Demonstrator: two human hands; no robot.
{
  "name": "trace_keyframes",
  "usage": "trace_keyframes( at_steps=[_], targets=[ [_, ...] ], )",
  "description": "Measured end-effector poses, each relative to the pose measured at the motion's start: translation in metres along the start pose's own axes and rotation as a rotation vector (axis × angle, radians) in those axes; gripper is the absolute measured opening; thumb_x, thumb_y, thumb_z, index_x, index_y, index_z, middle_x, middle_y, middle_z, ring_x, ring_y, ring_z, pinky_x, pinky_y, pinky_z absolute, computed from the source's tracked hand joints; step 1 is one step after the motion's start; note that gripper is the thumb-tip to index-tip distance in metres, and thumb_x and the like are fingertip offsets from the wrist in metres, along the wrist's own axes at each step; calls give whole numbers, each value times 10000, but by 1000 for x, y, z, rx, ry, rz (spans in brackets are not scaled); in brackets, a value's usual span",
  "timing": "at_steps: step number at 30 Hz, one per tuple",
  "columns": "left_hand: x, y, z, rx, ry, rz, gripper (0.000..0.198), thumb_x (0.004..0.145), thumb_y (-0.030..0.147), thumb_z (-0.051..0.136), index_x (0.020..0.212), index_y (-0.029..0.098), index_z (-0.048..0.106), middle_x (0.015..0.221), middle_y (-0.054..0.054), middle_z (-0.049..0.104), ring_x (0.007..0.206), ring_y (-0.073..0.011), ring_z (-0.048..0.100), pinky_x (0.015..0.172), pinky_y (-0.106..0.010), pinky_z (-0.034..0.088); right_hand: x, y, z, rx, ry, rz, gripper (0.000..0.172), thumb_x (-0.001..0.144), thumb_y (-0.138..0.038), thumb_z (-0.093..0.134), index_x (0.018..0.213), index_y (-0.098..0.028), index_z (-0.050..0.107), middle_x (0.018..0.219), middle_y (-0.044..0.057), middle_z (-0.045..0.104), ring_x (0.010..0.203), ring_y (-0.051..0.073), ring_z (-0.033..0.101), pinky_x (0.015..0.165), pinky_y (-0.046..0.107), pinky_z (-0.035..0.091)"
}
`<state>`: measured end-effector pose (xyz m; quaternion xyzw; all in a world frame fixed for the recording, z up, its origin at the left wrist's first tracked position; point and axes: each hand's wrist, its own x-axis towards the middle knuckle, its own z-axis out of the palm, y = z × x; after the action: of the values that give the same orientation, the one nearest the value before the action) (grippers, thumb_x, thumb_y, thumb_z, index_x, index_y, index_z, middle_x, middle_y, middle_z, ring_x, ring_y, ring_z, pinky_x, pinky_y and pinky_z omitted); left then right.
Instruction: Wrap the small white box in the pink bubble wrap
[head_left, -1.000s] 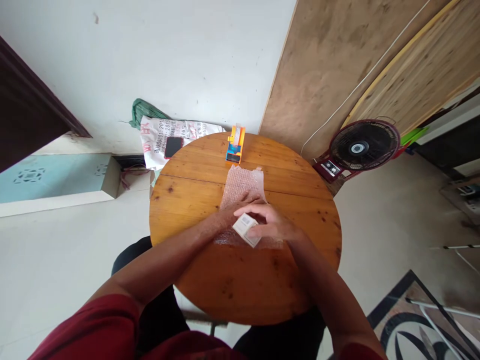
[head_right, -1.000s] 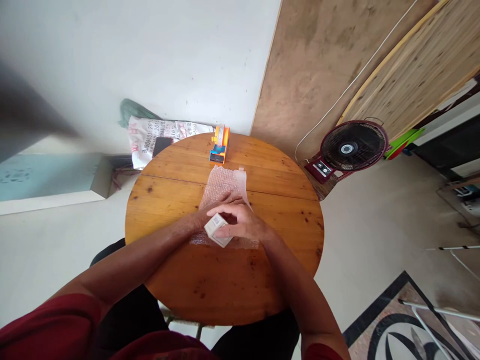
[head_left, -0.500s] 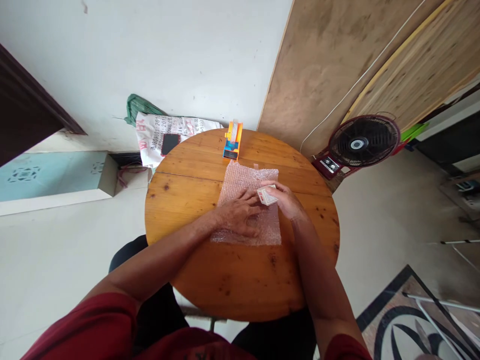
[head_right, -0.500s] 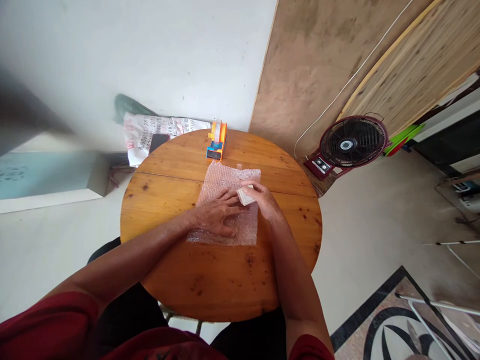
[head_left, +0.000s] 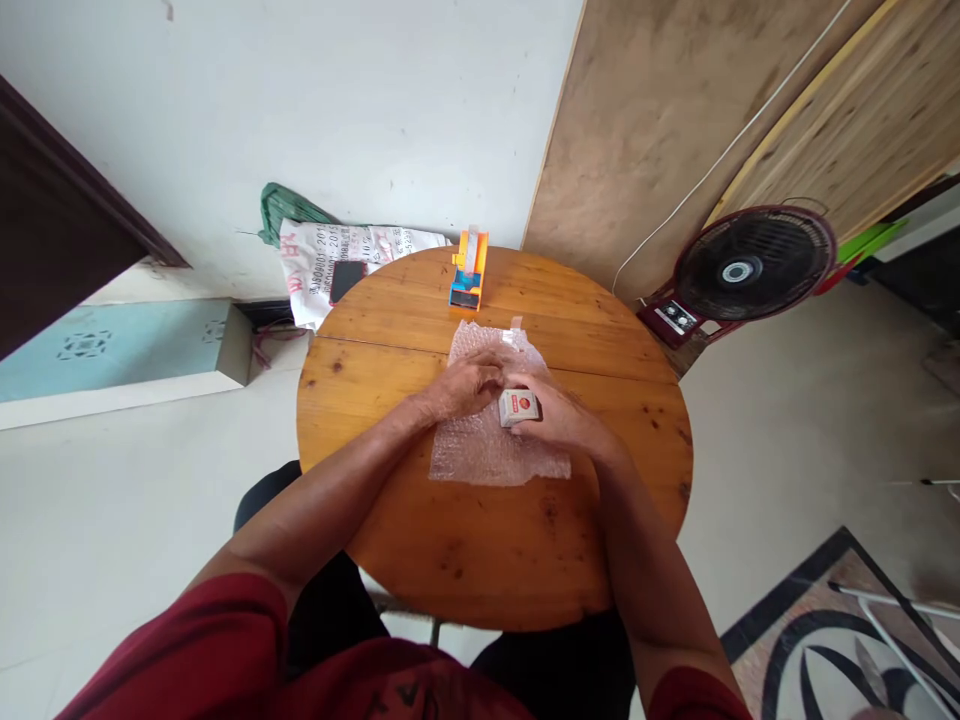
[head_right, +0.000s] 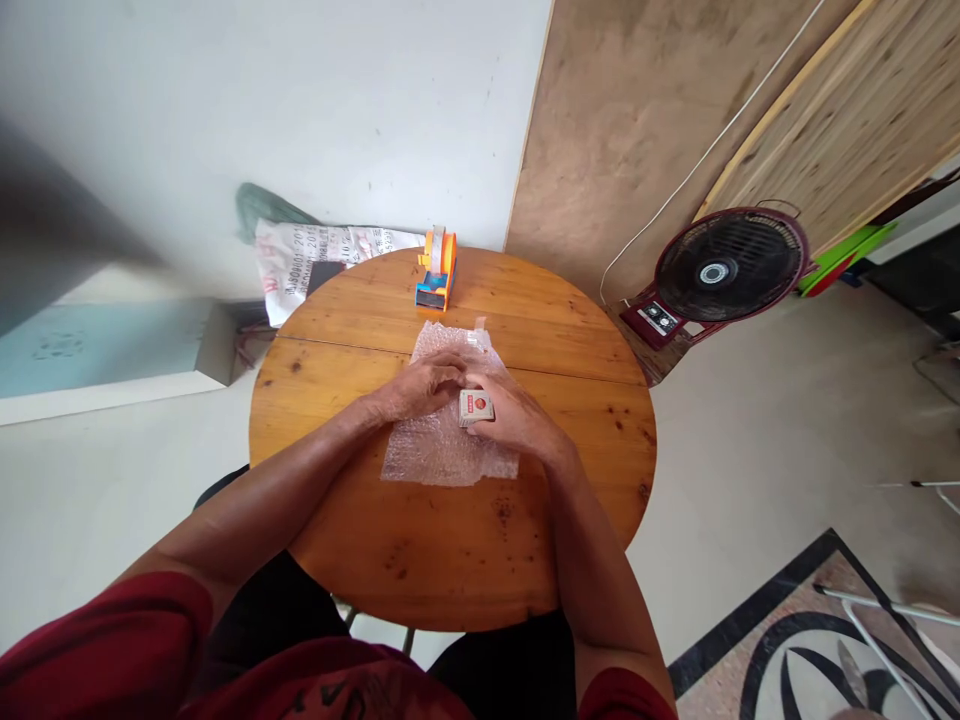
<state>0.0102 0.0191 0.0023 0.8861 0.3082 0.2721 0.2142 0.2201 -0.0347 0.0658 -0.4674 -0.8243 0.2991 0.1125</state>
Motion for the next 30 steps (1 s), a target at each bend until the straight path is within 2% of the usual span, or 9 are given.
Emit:
trace_keyframes(
  at_steps=[4, 7, 13, 19, 23, 30],
  targets=[
    [0, -2, 0, 103, -23, -20, 216, 854, 160, 548, 958, 203, 733, 1182, -78, 679, 1354, -293, 457, 1148, -512, 329, -2, -2, -1, -118, 17, 67, 462, 739, -260, 688, 1191, -234, 595, 1111, 41, 681, 951, 226, 613, 792, 311, 432],
    [0, 1, -3, 139, -74, -43, 283, 843, 130, 532, 1023, 223, 729, 1240, -68, 669, 1384, -301, 425, 1155, -529, 304, 1, -3, 4, -161, 42, 119, 381, 759, -298, 685, 1131, -253, 619, 991, 11, 705, 844, 210, 616, 724, 293, 410],
    [1, 3, -6, 151, -96, -50, 297, 845, 140, 526, 1055, 195, 728, 1279, -98, 657, 1356, -295, 460, 1157, -509, 307, 3, -8, 9, -169, 47, 109, 410, 750, -344, 716, 1138, -263, 611, 1070, 22, 703, 898, 223, 614, 742, 303, 409],
    [-1, 3, -6, 156, -92, -53, 292, 856, 144, 525, 1053, 220, 726, 1273, -75, 661, 1341, -280, 476, 1143, -496, 323, 1, -12, 5, -200, 12, 118, 357, 758, -320, 713, 1093, -260, 604, 1003, 9, 692, 849, 210, 602, 700, 287, 389],
    [-1, 3, -6, 154, -88, -49, 273, 868, 152, 525, 1048, 208, 721, 1279, -81, 656, 1335, -276, 481, 1153, -484, 311, 2, -13, 6, -216, 37, 104, 353, 753, -316, 717, 1084, -255, 611, 1054, 28, 680, 896, 217, 592, 710, 285, 386],
    [-2, -1, -4, 143, -104, -51, 257, 885, 182, 525, 1059, 210, 712, 1286, -75, 648, 1332, -271, 477, 1158, -471, 295, 1, -14, 2, -143, -5, 105, 385, 743, -317, 723, 1104, -236, 614, 983, 20, 680, 828, 202, 586, 708, 289, 388]
  ],
)
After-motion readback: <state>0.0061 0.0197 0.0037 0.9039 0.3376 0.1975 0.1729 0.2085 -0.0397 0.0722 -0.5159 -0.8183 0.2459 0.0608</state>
